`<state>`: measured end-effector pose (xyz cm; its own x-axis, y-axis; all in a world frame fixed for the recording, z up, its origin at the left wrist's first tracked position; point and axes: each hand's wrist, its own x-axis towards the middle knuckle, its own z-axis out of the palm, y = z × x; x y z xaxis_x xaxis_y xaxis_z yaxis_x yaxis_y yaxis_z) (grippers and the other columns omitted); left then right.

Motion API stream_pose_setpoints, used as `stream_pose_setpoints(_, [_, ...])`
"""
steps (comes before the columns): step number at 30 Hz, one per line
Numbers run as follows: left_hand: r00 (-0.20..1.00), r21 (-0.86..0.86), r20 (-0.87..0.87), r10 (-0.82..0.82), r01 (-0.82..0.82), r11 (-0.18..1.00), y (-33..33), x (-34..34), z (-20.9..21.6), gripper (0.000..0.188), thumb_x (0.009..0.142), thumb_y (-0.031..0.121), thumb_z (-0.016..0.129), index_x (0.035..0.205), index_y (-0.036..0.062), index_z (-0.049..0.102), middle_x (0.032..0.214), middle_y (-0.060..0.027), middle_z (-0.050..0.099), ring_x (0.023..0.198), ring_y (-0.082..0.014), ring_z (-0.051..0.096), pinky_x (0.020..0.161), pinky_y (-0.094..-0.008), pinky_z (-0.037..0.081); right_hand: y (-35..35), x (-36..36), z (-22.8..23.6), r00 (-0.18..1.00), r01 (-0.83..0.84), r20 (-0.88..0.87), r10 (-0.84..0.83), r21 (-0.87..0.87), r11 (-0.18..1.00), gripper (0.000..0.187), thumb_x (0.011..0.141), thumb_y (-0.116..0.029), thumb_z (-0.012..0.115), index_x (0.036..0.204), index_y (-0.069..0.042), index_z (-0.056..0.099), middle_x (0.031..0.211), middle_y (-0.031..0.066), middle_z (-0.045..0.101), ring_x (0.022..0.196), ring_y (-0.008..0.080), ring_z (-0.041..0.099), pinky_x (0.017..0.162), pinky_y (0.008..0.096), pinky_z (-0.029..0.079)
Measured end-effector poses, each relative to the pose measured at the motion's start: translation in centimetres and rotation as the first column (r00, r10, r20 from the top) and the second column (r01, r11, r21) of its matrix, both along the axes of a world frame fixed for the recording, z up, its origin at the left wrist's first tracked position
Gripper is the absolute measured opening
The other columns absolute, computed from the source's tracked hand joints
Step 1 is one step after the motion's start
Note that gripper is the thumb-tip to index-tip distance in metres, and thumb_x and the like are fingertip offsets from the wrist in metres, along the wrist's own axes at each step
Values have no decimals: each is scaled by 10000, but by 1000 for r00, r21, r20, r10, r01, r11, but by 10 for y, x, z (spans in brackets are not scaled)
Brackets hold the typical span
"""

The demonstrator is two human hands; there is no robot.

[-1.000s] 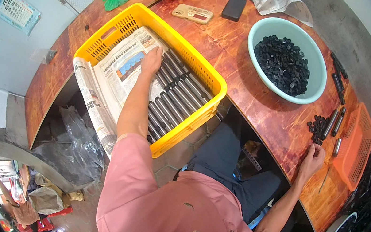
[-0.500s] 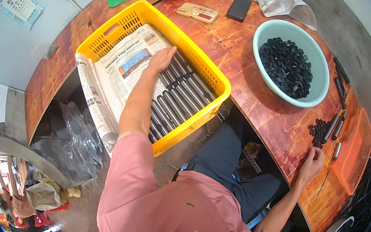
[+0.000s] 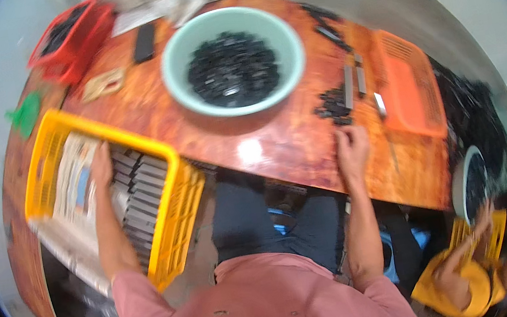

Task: The person assembles small black circular pieces into cylindrical metal tubes at a wooden table. They pick up the pieces, insert them into the tubes, and place the completed cylinders into a yellow basket. Another person works nearby with similar items.

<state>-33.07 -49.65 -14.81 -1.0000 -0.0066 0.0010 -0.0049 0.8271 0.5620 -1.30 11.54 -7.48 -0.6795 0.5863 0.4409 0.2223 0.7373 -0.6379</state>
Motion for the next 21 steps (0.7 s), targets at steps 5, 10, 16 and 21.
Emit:
stream_pose_setpoints(5, [999, 106, -8, -49, 49, 993, -1, -17, -10, 654, 1092, 474, 350, 1368, -73, 579, 1339, -288, 623, 1300, -403, 558, 1095, -409, 398, -4, -1, 3, 998, 70, 6, -70, -132, 989, 78, 894, -81, 677, 906, -6, 662, 885, 162, 617, 822, 323, 643, 758, 422, 510])
stream_pose_setpoints(10, [997, 74, 1, -75, 75, 994, -11, -24, -19, 631, 1098, 450, 365, 1387, -74, 564, 1360, -290, 607, 1305, -392, 551, 1100, -397, 386, -5, 3, 5, 996, 71, -47, -80, -165, 984, 90, 890, -71, 672, 950, -4, 665, 900, 169, 624, 806, 331, 647, 746, 422, 516])
stream_pose_setpoints(16, [995, 19, -96, 0, 2, 1000, -29, -30, -26, 624, 1098, 443, 364, 1416, -65, 538, 1415, -276, 571, 1322, -397, 532, 1120, -406, 376, 22, -2, 16, 983, 168, -55, -175, -113, 979, 154, 923, -124, 637, 969, 19, 671, 972, 197, 659, 842, 373, 670, 770, 463, 521])
stream_pose_setpoints(21, [847, 196, -449, 285, -218, 956, -6, -33, 25, 550, 1090, 378, 437, 1397, -62, 559, 1418, -233, 565, 1285, -361, 551, 1114, -406, 392, 69, -34, 40, 956, 200, 209, -207, 53, 978, 262, 913, -209, 642, 976, 38, 698, 956, 275, 709, 903, 416, 706, 810, 521, 541])
